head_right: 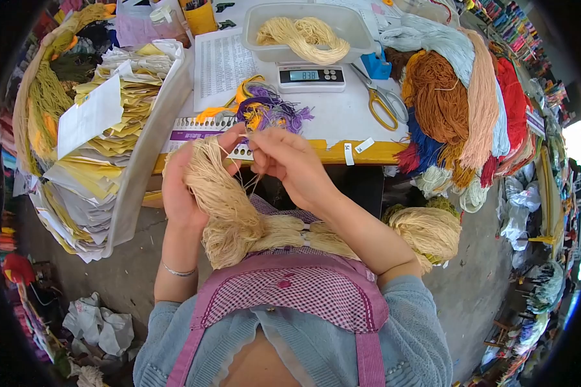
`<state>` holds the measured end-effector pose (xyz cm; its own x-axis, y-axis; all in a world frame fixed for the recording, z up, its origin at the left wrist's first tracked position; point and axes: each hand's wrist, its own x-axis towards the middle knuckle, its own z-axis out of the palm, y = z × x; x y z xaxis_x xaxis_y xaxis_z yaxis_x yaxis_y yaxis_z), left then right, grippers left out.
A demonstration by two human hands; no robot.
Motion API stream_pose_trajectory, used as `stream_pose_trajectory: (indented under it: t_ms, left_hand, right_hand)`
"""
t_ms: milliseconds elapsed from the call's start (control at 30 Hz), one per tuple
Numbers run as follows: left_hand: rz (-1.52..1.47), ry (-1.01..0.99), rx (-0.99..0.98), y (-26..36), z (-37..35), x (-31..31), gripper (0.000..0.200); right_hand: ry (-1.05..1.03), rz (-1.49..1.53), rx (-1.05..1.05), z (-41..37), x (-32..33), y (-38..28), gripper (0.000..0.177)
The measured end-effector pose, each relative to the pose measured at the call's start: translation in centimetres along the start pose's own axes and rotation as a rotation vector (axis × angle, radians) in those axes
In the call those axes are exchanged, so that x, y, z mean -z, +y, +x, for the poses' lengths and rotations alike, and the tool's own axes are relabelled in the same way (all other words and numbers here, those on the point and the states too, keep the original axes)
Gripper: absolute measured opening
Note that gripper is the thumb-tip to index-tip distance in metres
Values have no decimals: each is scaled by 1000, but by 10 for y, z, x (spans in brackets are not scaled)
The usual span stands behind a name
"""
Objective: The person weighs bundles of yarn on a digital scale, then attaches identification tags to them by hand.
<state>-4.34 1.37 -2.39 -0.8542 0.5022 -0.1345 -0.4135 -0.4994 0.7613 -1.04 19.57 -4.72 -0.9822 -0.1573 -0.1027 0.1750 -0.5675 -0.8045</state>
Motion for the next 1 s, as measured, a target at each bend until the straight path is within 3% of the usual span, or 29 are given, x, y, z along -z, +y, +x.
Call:
stream_pose_trajectory:
  t_ms: [67, 133, 233, 400, 500, 933, 1000]
  left_hand:
    - [-193, -76, -10, -1, 0, -3, 64]
    - [-167, -104, -13, -6, 1, 1, 72]
    - [-121, -121, -75, -9, -3, -2, 70]
    - [33, -119, 1, -11, -3, 14, 39]
    - [-94, -128, 48, -12, 0, 21, 34]
    - [-17, -7, 25, -11, -2, 18, 32]
    - [-98, 119, 95, -13, -1, 28, 30]
  right_hand:
    - [6, -141, -73, -1, -15, -3, 24]
    - [-13, -207, -51, 0, -17, 0, 21]
    - [-18, -205, -18, 1, -17, 3, 14]
    - [-11, -209, 35, -4, -18, -1, 13]
    - [-7, -226, 62, -3, -13, 3, 11]
    - [-20, -217, 80, 2, -6, 6, 11]
    - [-40, 123, -46, 6, -7, 4, 11]
